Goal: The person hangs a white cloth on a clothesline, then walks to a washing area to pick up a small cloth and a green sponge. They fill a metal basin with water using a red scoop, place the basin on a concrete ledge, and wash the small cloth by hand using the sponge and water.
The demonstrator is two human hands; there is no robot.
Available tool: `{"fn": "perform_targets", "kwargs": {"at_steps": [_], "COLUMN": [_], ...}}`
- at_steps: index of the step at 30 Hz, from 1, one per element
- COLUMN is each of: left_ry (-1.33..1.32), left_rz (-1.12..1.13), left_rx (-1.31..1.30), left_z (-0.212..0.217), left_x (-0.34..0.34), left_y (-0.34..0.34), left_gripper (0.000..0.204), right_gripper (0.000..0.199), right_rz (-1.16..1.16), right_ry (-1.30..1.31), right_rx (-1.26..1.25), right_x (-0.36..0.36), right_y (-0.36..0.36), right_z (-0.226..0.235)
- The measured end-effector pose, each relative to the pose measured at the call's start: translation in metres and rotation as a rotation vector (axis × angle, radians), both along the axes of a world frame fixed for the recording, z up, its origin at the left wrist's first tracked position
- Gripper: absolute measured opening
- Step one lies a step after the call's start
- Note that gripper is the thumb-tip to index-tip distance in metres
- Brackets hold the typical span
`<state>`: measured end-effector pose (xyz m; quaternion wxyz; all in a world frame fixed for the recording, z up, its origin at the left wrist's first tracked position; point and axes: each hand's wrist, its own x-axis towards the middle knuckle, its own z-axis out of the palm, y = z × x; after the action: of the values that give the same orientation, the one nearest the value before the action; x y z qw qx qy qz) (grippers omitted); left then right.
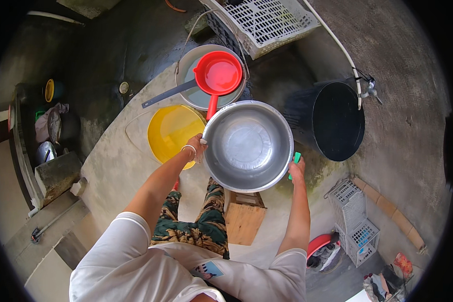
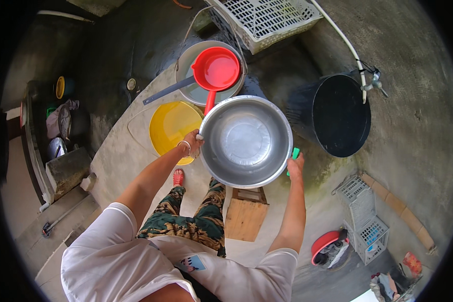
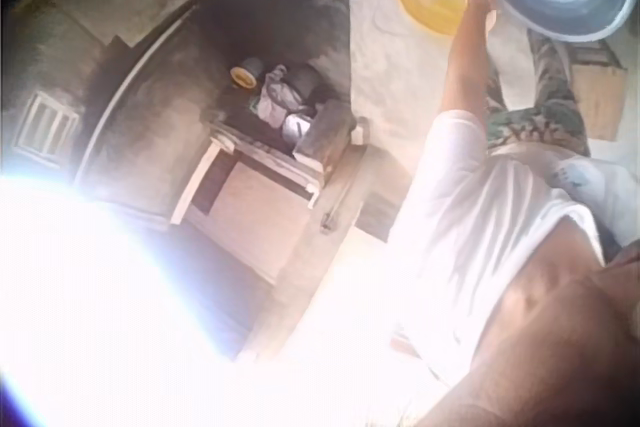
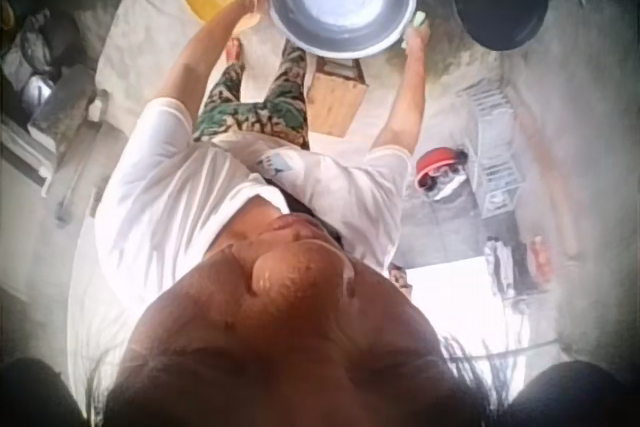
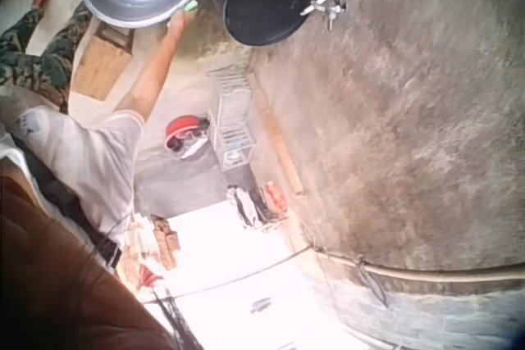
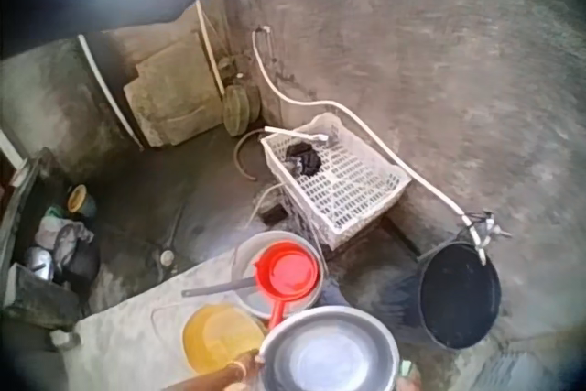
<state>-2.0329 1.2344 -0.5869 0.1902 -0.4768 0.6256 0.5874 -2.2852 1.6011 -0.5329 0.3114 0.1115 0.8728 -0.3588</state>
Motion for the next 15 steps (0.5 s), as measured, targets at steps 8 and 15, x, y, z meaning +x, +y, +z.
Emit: {"fn": "perform_targets", "kwargs": {"at_steps": [8, 15], "left_ry": [0.146, 0.319], "left_rz": [0.073, 0.181], "left_rx": [0.060, 0.157], "left_z": [0.078, 0.118], "left_x": [0.025, 0.097], "left_y": [0.002, -0.046], "left_gripper": [0.017, 0.024], "right_gripper": [0.035, 0.032], "right_rz": [0.073, 0.152], "right_ry": [-0.034, -0.006], "right_rx": [-0.062, -0.073], "right_x": [0.024, 0.047], "right_y": [-0.014, -0.102], "right_z": [0.047, 0.159]}}
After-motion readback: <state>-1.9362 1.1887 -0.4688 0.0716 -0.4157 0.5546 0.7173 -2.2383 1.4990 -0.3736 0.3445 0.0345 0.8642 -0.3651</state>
